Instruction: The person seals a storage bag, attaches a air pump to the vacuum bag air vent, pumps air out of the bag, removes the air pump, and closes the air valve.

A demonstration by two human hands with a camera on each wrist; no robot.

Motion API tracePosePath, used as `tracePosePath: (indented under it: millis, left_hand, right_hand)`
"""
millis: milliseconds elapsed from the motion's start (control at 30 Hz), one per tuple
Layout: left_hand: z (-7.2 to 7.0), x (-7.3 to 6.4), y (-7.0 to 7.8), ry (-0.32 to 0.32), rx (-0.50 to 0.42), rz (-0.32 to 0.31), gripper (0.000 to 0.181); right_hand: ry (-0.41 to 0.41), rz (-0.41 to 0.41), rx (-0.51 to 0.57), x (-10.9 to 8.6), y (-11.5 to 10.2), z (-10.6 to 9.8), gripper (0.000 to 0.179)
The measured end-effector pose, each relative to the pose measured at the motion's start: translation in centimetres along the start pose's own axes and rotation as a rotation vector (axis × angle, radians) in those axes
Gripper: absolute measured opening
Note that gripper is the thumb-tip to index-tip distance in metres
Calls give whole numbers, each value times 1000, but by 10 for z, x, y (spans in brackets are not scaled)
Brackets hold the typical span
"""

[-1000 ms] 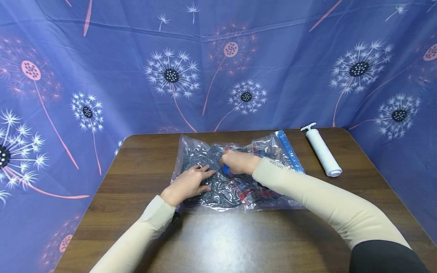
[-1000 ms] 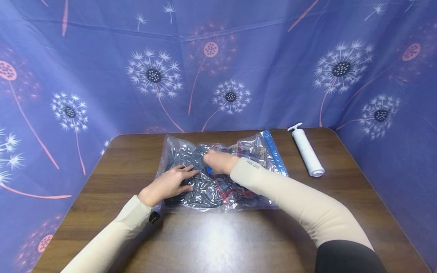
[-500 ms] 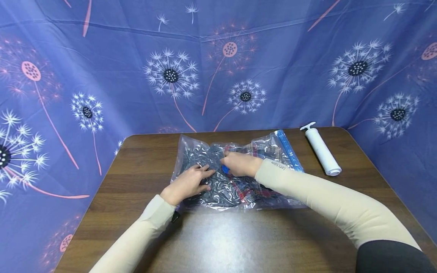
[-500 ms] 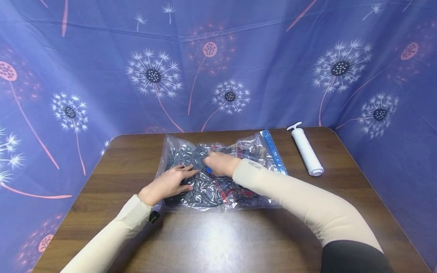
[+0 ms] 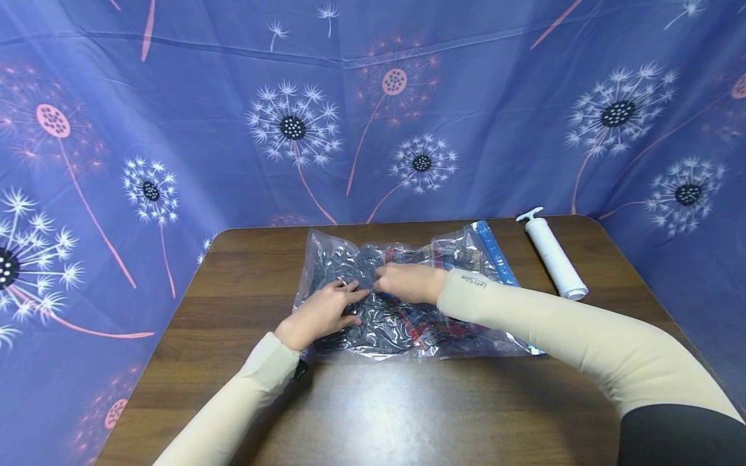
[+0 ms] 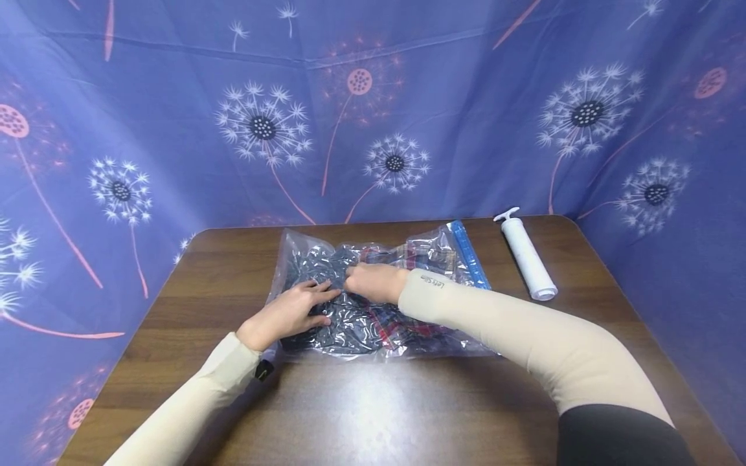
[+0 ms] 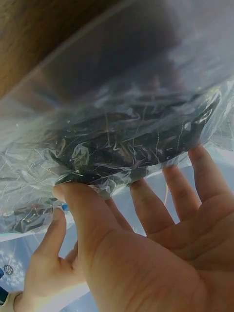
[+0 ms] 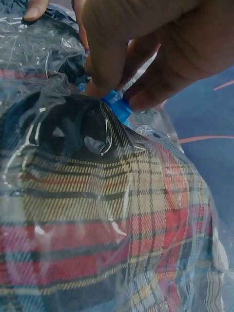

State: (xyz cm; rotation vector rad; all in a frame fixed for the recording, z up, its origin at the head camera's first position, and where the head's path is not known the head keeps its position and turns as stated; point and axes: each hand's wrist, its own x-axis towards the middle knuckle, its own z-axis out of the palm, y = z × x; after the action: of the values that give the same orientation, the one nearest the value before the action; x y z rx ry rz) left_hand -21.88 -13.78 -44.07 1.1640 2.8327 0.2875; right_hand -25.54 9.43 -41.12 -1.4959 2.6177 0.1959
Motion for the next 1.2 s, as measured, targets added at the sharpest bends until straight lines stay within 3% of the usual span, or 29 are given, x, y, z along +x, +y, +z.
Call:
tracePosePath:
  millis: [233, 400, 567, 900, 1200]
  left_hand:
    - [1, -1, 1, -6, -2, -12, 63]
    - [0, -2, 1, 22, -10, 1, 63]
    - [0, -2, 0, 4, -10, -14, 63]
    - [0, -2, 0, -4, -8, -24, 63]
    - [1, 0, -1, -29, -20, -35, 63]
  right_hand:
    - [-3, -8, 27, 5, 4, 3, 30]
    - [-2, 37, 78, 7, 6, 3, 27]
    - [26, 68, 102, 7, 4, 4, 24]
    - [6, 51, -68, 3, 7, 0, 35]
    - [-68, 26, 4, 3, 14, 1, 35]
